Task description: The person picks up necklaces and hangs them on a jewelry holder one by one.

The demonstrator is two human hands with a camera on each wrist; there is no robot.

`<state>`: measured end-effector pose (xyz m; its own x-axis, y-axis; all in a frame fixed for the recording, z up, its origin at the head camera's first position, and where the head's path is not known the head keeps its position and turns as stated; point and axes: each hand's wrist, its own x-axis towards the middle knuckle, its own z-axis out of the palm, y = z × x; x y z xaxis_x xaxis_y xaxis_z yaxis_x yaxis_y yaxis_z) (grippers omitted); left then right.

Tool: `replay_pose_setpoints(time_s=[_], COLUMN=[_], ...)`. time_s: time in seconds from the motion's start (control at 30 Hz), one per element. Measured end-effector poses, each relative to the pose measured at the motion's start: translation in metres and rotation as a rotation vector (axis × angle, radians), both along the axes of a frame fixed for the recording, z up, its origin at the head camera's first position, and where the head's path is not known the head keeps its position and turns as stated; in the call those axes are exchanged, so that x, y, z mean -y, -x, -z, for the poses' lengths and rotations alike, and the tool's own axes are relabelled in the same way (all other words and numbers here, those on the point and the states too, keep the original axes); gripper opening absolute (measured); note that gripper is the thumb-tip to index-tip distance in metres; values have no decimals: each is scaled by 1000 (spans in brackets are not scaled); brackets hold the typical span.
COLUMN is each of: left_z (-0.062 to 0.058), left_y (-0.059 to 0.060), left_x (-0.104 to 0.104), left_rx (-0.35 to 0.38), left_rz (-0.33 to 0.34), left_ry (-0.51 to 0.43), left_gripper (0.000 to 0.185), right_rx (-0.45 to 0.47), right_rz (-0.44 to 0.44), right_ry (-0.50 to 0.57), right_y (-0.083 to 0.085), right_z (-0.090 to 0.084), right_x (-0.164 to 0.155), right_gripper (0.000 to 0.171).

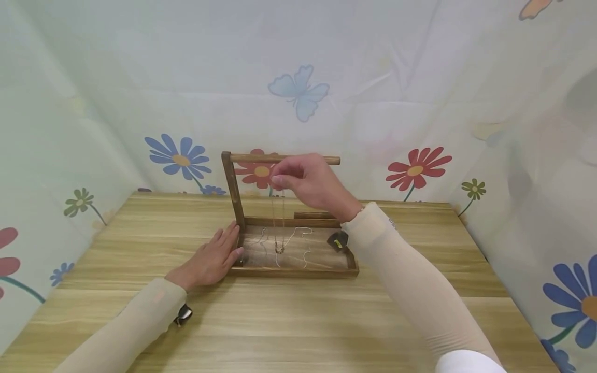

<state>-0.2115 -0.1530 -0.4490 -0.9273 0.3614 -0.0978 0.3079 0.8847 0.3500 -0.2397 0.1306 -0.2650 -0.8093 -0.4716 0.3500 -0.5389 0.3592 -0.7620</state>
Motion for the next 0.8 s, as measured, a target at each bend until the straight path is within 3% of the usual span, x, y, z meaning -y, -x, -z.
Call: replay_pose_setpoints(time_s=[0.8], left_z=[3], left_y=[2], left_x=[0], left_rx=[-9], left_rz=[-3], left_ry=[-2], left_gripper=[69], right_rx=[5], right_rz=[-21], right_ry=[12], right_y=[4], right_z=[-3], right_x=[18], right_gripper=[10])
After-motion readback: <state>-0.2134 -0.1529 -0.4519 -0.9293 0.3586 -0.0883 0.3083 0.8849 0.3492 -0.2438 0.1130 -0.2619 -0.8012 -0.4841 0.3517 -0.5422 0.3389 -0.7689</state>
